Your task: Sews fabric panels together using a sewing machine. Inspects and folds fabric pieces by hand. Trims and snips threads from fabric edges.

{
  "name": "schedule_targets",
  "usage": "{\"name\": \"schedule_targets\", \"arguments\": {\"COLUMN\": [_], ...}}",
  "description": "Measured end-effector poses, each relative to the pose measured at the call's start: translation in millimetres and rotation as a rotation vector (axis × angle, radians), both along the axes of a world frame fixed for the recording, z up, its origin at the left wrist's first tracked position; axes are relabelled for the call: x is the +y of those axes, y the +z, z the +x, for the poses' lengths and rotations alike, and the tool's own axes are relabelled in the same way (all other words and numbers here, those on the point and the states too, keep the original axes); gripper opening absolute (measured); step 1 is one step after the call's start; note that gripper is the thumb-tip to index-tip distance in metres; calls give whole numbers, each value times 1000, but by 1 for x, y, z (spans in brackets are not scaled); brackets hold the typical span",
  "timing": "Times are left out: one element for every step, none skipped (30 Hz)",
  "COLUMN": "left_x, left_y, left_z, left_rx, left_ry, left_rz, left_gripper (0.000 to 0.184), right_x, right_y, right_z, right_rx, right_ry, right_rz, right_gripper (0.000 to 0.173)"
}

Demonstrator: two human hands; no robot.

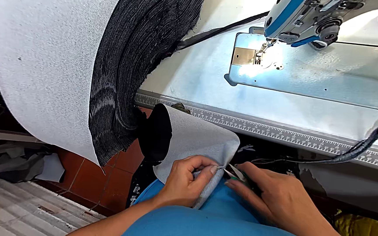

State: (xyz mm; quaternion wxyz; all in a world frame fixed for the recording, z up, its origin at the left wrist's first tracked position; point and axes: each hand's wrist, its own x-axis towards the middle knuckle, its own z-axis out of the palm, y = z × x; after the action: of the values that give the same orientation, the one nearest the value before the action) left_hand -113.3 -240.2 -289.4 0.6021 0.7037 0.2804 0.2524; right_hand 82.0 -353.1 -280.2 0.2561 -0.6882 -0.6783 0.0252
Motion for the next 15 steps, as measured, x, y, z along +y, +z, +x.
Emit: {"name": "schedule_targets", "arguments": {"left_x": [0, 0, 0, 0, 0, 0, 0, 1, 1, 1, 1, 1, 1, 1, 1], "left_y": [0, 1, 1, 2, 2, 2, 2, 2, 2, 2, 2, 2, 1, 1, 1], "left_z": [1, 1, 1, 2, 2, 2, 2, 2, 2, 2, 2, 2, 3, 3, 3], "left_rx": [2, 6, 12, 18, 21, 23, 24, 24, 25, 25, 27, 29, 31, 34, 38], "left_ry": [1, 0, 0, 2, 5, 8, 9, 8, 9, 12, 15, 18, 20, 21, 22], "left_rz": [5, 8, 13, 19, 29, 40, 47, 53, 61, 70, 80, 90, 99, 107, 113], "left_gripper": [23, 23, 22, 22, 22, 23, 23, 23, 23, 22, 22, 22, 22, 22, 22], "right_x": [0, 1, 2, 4, 5, 6, 6, 6, 6, 6, 6, 6, 6, 6, 7], "right_y": [1, 1, 2, 3, 4, 4, 4, 5, 5, 5, 6, 6, 6, 7, 8], "right_z": [0, -1, -1, -1, -2, -2, -2, -2, -2, -2, -2, -2, -2, -2, -3], "right_rx": [-18, -37, -51, -63, -76, -87, -96, -104, -111, -116, -124, -130, -138, -147, -156], "right_ry": [7, 9, 11, 13, 14, 15, 16, 17, 18, 15, 11, 9, 7, 7, 6], "right_rz": [5, 10, 14, 17, 20, 23, 24, 23, 20, 18, 17, 14, 10, 6, 0], "right_gripper": [58, 57, 57, 57, 57, 57, 57, 57, 57, 57, 57, 57, 57, 57, 57]}}
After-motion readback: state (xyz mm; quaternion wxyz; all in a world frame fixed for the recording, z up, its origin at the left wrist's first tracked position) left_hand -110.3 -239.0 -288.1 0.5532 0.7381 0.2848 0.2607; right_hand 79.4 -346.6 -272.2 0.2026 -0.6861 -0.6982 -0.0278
